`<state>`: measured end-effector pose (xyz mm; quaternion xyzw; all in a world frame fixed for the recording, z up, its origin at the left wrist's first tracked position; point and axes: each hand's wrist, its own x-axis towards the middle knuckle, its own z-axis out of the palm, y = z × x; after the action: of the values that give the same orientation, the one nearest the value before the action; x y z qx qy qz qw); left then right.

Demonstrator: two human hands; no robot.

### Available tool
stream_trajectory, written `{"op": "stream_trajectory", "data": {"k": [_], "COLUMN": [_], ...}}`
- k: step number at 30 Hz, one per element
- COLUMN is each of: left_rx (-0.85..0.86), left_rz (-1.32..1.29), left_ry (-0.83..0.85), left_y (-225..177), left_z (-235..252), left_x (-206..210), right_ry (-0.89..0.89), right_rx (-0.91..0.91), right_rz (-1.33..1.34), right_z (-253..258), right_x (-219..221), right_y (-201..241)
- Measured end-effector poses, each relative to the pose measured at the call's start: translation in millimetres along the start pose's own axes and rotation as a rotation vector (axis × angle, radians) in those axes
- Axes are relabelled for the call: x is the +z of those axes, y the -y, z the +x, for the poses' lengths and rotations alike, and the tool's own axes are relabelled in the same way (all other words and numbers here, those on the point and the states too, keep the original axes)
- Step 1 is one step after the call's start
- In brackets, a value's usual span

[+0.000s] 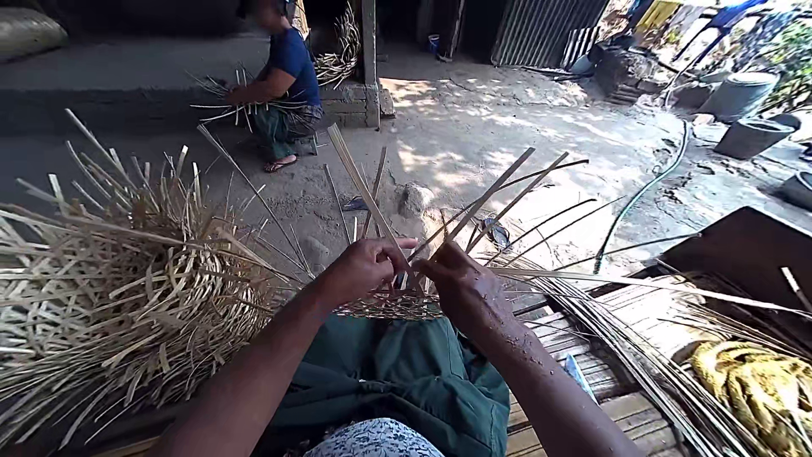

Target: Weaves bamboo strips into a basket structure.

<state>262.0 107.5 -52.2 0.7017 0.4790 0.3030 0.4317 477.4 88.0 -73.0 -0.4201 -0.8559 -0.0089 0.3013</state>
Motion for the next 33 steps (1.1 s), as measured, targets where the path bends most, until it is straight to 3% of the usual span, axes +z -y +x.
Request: {"op": "stream_trajectory", "data": {"k": [6,12,17,24,28,29,31,33], "left_rx": [-0.04,-0.01,0.07,0.49,0.231,0.245,0.533,0.767], "left_rz": [-0.201,-0.262,-0.311,-0.027,0.246,0.322,0.504,0.583], "left_ry": [0.027,-0.053,-0.199,-0.387,-0.24,-0.286,-0.499,-0.472], "left_y": [1.9,1.9,11.9,40.2,18.1,16.3,21.1,20.0], "left_z": [3.8,2.6,-7.8,-19.6,-6.3,-3.3,1.5,4.9], "left_x": [-2.1,7.9,14.8,38.6,24.7,27.3,38.1,40.7], "right_ry": [-0.014,-0.164,-0.125,0.104,0.176,0.163,0.086,-0.051], "right_rx": [-0.039,0.052,0.152,0.318,0.32,0.33,0.337,0.289], "right_rz": [0.066,-0.034,0.004,0.116,0.056,0.044,0.037,0.062], "right_z": [-3.9,-5.2,1.7,7.7,4.5,2.7,1.0,-0.7], "right_x": [5.8,18.4,15.5,-1.5,-1.1,1.0,2.5,5.4], "right_y": [-0.1,11.0,9.7,14.7,18.7,18.7,18.1,14.4]}}
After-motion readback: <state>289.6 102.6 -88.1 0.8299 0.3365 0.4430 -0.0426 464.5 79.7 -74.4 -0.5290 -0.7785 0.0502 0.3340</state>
